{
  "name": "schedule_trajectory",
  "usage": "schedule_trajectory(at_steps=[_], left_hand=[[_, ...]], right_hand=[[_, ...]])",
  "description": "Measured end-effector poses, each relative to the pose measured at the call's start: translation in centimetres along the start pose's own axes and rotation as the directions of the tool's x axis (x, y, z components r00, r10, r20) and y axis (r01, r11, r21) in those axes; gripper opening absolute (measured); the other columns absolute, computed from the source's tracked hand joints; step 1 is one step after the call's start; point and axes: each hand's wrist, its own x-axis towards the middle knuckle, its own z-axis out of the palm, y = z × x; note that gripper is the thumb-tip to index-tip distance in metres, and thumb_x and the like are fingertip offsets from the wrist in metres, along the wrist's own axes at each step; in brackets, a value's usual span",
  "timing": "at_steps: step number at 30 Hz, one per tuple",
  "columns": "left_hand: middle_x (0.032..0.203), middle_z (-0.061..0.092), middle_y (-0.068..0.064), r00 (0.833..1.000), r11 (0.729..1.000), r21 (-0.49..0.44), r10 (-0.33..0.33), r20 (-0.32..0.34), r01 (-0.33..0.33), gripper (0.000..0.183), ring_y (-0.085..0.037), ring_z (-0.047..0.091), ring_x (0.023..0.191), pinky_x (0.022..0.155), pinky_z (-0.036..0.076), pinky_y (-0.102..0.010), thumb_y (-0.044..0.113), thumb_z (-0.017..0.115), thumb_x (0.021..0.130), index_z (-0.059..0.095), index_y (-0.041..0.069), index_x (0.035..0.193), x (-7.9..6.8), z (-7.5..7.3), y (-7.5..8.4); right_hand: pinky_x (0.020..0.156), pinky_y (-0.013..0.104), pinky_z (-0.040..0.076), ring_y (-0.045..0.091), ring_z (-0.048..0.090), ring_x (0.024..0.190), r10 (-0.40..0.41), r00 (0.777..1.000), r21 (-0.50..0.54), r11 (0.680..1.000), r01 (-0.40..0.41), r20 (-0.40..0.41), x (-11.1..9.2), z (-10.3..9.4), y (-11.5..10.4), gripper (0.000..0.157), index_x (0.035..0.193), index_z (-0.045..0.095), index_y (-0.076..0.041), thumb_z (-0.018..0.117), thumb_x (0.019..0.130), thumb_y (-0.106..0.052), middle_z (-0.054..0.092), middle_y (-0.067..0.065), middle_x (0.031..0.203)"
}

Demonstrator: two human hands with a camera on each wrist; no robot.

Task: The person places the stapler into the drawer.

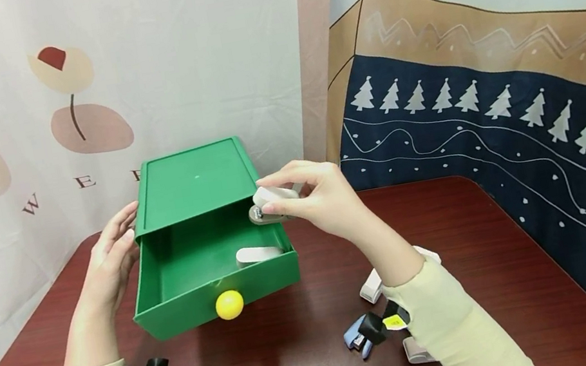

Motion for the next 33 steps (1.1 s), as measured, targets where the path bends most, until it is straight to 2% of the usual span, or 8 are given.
schedule_trajectory(at_steps=[6, 17, 26, 33], left_hand=[[0.146, 0.037, -0.008, 1.000, 1.000, 0.001, 0.005, 0.004, -0.005, 0.047, -0.020, 0.035, 0.132, 0.091, 0.041, -0.022, 0.014, 0.045, 0.102, 0.036, 0.007, 0.148, 0.0, 0.0, 0.0], [0.146, 0.036, -0.009, 1.000, 1.000, -0.004, 0.010, 0.005, -0.010, 0.047, -0.018, 0.037, 0.131, 0.091, 0.041, -0.022, 0.014, 0.044, 0.102, 0.036, 0.007, 0.148, 0.0, 0.0, -0.1], [0.147, 0.035, -0.009, 1.000, 1.000, 0.001, 0.002, 0.002, -0.002, 0.047, -0.018, 0.036, 0.132, 0.091, 0.041, -0.022, 0.014, 0.045, 0.102, 0.035, 0.008, 0.148, 0.0, 0.0, -0.1], [0.147, 0.035, -0.009, 1.000, 1.000, 0.000, 0.000, 0.004, 0.000, 0.047, -0.019, 0.035, 0.132, 0.091, 0.041, -0.021, 0.015, 0.045, 0.102, 0.036, 0.008, 0.148, 0.0, -0.1, -0.1]], right_hand=[[0.064, 0.030, 0.047, 0.019, 0.057, 0.085, 0.000, 1.000, 0.035, 0.999, -0.001, 0.029, 0.9, 1.7, 0.1, 0.029, 0.106, 0.073, -0.002, 0.078, 0.078, 0.000, 0.068, 0.000, 0.095], [0.064, 0.034, 0.047, 0.014, 0.057, 0.087, 0.035, 0.993, 0.009, 0.999, -0.036, 0.112, 1.6, 3.8, 1.2, 0.029, 0.106, 0.074, -0.004, 0.080, 0.078, -0.008, 0.067, -0.004, 0.094], [0.063, 0.036, 0.044, 0.012, 0.054, 0.084, 0.038, 0.990, -0.110, 0.994, -0.023, 0.138, 1.6, 4.3, 2.1, 0.031, 0.105, 0.075, -0.009, 0.083, 0.076, -0.014, 0.068, -0.006, 0.093], [0.068, 0.031, 0.044, 0.012, 0.051, 0.084, 0.160, 0.969, -0.227, 0.967, -0.115, 0.187, 1.6, 4.3, 2.0, 0.029, 0.103, 0.077, -0.013, 0.084, 0.075, -0.019, 0.069, -0.011, 0.092]])
